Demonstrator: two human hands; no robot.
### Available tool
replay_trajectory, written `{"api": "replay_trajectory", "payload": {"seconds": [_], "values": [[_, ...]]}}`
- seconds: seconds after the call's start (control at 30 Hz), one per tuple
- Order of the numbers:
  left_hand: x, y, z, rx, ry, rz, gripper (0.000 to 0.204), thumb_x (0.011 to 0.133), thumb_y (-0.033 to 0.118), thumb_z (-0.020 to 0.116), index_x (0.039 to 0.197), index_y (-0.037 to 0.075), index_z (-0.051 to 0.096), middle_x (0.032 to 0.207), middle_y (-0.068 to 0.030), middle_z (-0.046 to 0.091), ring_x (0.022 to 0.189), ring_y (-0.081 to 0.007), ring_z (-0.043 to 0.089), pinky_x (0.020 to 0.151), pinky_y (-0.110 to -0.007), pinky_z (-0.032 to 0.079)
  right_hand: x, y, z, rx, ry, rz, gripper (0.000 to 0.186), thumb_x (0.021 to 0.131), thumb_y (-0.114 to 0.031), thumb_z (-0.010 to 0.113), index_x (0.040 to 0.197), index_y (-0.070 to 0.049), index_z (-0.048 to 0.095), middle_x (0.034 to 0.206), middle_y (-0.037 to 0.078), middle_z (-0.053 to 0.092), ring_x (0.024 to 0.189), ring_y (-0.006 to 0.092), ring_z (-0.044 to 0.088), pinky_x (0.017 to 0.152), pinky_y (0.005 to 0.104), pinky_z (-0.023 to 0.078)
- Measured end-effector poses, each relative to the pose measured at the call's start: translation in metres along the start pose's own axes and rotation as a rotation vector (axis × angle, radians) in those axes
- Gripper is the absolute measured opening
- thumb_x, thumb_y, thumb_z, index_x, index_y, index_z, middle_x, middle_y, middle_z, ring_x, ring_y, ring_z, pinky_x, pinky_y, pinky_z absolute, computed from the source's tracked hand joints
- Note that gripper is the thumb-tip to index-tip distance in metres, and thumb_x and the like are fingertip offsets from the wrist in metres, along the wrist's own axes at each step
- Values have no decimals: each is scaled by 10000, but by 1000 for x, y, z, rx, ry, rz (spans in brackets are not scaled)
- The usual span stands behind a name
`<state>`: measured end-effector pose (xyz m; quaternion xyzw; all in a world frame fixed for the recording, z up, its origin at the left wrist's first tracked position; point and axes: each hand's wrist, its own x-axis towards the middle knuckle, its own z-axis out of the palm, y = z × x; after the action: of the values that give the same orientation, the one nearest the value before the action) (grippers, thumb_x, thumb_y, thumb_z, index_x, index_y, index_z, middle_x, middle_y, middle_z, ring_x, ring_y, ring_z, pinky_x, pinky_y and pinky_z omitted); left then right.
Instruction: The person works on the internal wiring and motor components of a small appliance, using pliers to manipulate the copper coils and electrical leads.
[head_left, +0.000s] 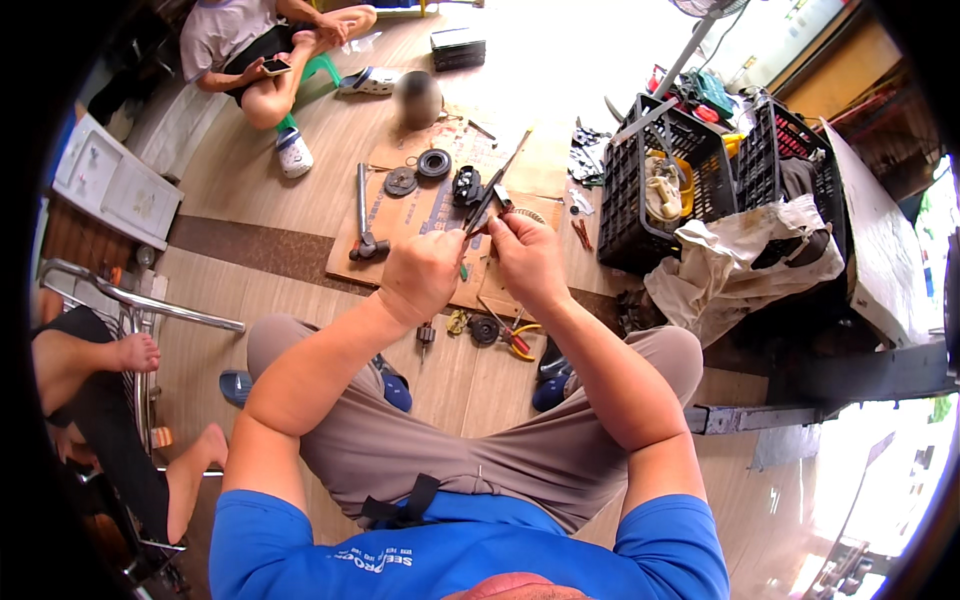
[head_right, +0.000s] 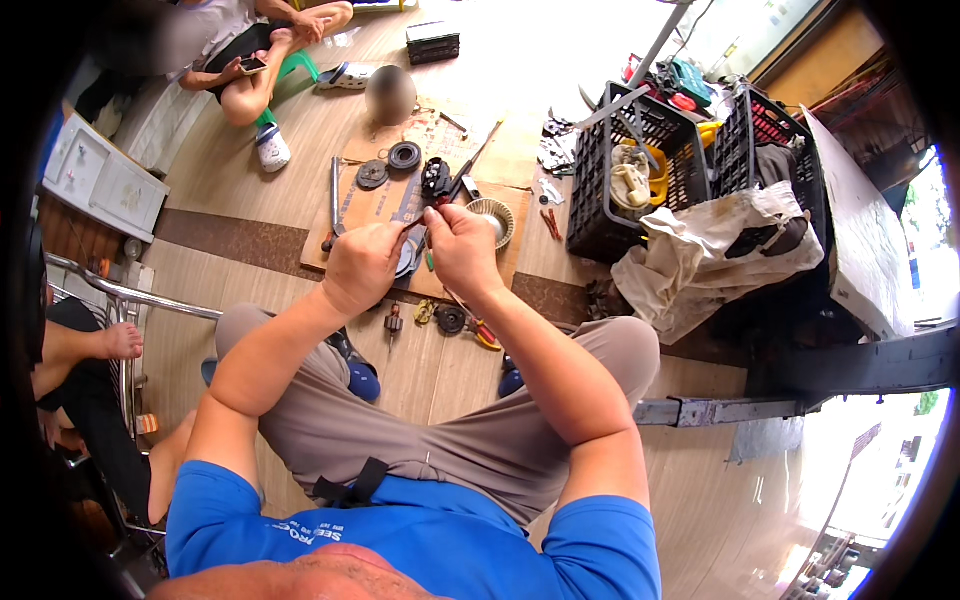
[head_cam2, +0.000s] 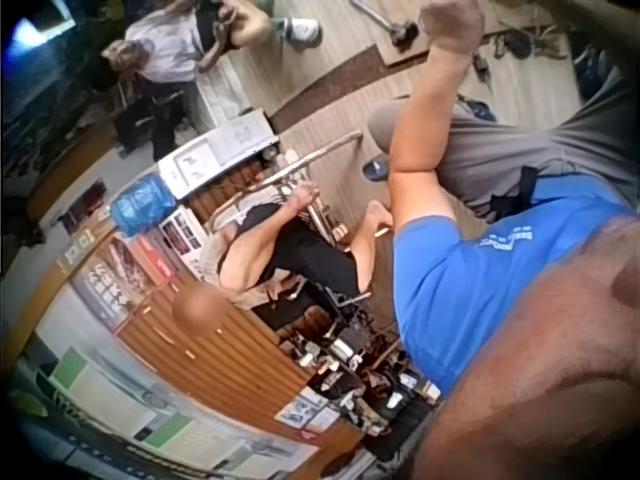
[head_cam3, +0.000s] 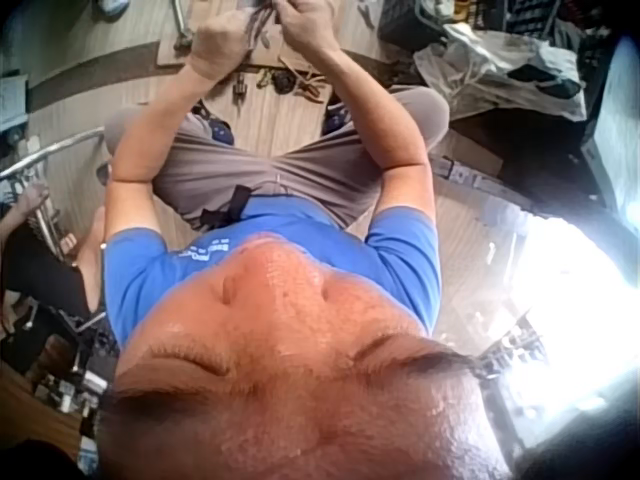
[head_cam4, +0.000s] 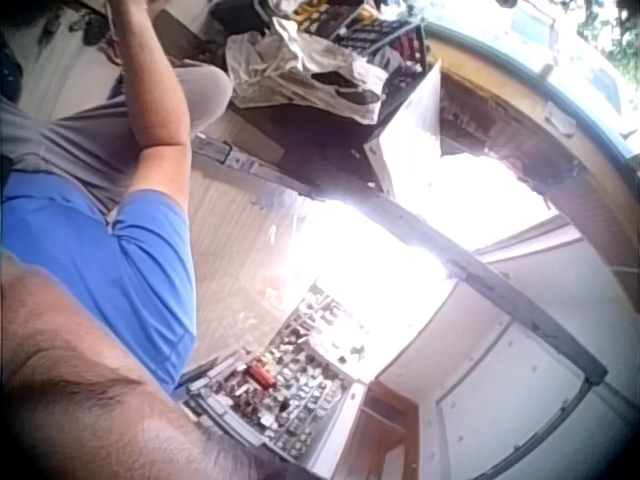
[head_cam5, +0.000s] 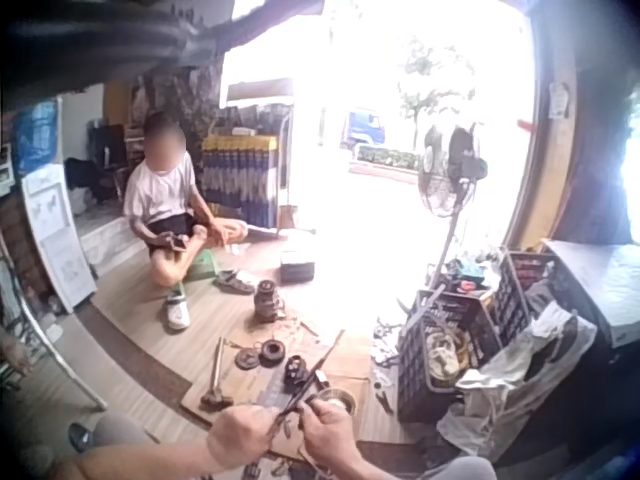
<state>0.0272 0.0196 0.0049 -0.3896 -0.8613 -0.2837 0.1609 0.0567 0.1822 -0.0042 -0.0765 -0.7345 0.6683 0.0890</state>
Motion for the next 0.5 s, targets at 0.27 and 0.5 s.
{"api": "replay_trajectory", "payload": {"seconds": [0.27, 0.5], "values": [[2, 7, -4, -332, -166, -209, 147, 929, 86, 567, 1011, -22, 625, 733, -89, 641, 660, -215, 641, 577, -326, 493, 0, 1, -3, 6, -3, -55, 223, 949, -143, 585, 823, 38, 619, 621, 37, 548, 598, 66, 438, 536, 272, 395], [6, -7, -27, -1709, -607, -742, 269, 1012, 196, 477, 1127, -18, 591, 802, -58, 650, 690, -159, 645, 657, -292, 550, -6, -24, -15, 469, -309, 15, 164, 979, -110, 545, 908, 7, 634, 779, -6, 610, 706, 49, 529, 621, 221, 440]]}}
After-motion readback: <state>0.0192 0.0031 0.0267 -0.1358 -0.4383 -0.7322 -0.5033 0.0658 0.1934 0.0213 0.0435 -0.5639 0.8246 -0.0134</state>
